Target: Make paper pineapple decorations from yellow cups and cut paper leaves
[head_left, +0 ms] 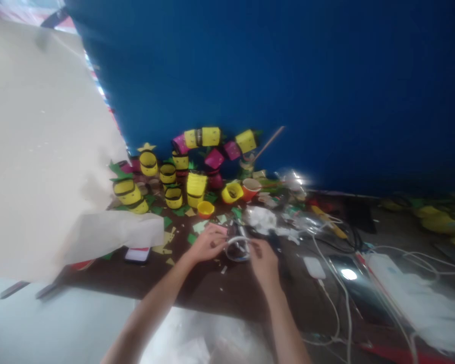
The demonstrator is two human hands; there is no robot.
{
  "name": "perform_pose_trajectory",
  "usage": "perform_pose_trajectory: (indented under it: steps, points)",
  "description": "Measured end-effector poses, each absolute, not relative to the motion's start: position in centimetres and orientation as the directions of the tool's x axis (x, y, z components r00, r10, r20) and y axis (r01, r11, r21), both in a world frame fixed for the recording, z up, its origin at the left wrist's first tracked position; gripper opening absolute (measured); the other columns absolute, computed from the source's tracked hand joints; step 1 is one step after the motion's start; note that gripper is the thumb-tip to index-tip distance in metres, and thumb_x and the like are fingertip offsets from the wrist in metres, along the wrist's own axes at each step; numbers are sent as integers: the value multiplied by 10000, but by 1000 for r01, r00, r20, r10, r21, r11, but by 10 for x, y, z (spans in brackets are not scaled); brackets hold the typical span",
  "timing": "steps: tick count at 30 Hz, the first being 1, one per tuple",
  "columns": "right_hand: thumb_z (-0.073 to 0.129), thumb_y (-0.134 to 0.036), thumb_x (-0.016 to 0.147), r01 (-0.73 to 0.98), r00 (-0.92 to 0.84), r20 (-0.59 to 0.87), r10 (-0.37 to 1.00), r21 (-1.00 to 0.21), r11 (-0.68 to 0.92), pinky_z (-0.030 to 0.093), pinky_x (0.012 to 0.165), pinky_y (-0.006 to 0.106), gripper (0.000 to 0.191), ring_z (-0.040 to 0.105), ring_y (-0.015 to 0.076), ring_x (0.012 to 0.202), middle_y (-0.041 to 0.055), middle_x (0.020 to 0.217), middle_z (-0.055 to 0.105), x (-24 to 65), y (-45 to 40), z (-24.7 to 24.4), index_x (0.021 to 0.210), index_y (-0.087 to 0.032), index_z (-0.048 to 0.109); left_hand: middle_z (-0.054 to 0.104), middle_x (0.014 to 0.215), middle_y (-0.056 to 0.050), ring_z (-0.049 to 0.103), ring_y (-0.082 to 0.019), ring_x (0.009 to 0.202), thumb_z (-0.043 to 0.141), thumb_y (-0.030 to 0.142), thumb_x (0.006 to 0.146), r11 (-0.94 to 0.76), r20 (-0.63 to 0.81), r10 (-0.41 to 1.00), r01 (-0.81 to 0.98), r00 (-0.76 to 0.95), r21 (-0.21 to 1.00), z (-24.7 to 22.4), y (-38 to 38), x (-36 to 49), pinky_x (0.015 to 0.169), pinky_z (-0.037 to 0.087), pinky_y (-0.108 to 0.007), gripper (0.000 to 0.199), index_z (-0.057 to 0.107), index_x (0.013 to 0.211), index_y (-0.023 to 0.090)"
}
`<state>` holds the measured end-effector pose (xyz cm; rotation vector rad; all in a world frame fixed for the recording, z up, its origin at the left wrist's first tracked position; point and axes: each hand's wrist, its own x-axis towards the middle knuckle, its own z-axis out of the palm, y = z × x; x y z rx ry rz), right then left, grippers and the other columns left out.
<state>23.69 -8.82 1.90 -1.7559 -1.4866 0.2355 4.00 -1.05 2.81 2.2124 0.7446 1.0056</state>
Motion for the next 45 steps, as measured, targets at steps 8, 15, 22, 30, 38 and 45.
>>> perform_pose_trajectory:
  steps: [8, 15, 22, 30, 38, 45]
  points:
    - [464, -246, 819, 753, 308, 469, 828, -652, 90, 484, 707, 315, 148, 600, 186, 763, 76, 837, 642, 231, -88, 15, 853, -177, 591, 647, 784, -47, 563, -148, 804, 553, 339, 788, -659, 430, 598, 109, 676, 744, 22, -15, 45, 794, 417, -289, 197, 656, 794, 171]
    - [464, -213, 799, 745, 308, 494, 813, -656, 116, 487, 731, 318, 166, 601, 183, 775, 82, 878, 639, 233, -89, 13, 885, -171, 600, 642, 781, -58, 558, -151, 788, 557, 366, 782, -648, 400, 578, 102, 711, 755, 26, -18, 46, 772, 416, -282, 220, 659, 804, 173]
    - [472, -251, 777, 695, 428, 412, 804, -719, -1, 483, 735, 337, 196, 605, 199, 772, 95, 875, 646, 230, -90, 19, 889, -172, 612, 645, 825, -73, 563, -171, 814, 596, 375, 746, -613, 367, 607, 121, 704, 781, 31, -19, 45, 790, 422, -306, 229, 663, 827, 172]
    - [539, -338, 712, 493, 556, 225, 801, -864, -100, 487, 650, 298, 261, 625, 201, 702, 93, 802, 675, 228, -86, 21, 874, -149, 615, 637, 813, -62, 558, -159, 804, 599, 345, 745, -632, 388, 603, 122, 697, 765, 27, -17, 45, 788, 419, -292, 190, 666, 789, 173]
    - [606, -382, 669, 358, 604, 147, 783, -928, -102, 498, 622, 293, 294, 632, 197, 664, 81, 730, 679, 226, -83, 23, 816, -129, 626, 632, 795, -51, 559, -160, 798, 583, 325, 756, -616, 355, 626, 161, 695, 771, 28, -17, 45, 801, 422, -298, 165, 664, 775, 182]
    - [691, -377, 625, 47, 566, -60, 822, -993, -105, 518, 536, 288, 309, 613, 161, 540, 45, 658, 665, 222, -86, 25, 798, -129, 624, 661, 824, -58, 575, -144, 699, 529, 394, 790, -219, 128, 868, 138, 481, 966, 24, -13, 49, 640, 463, -241, 307, 658, 910, 143]
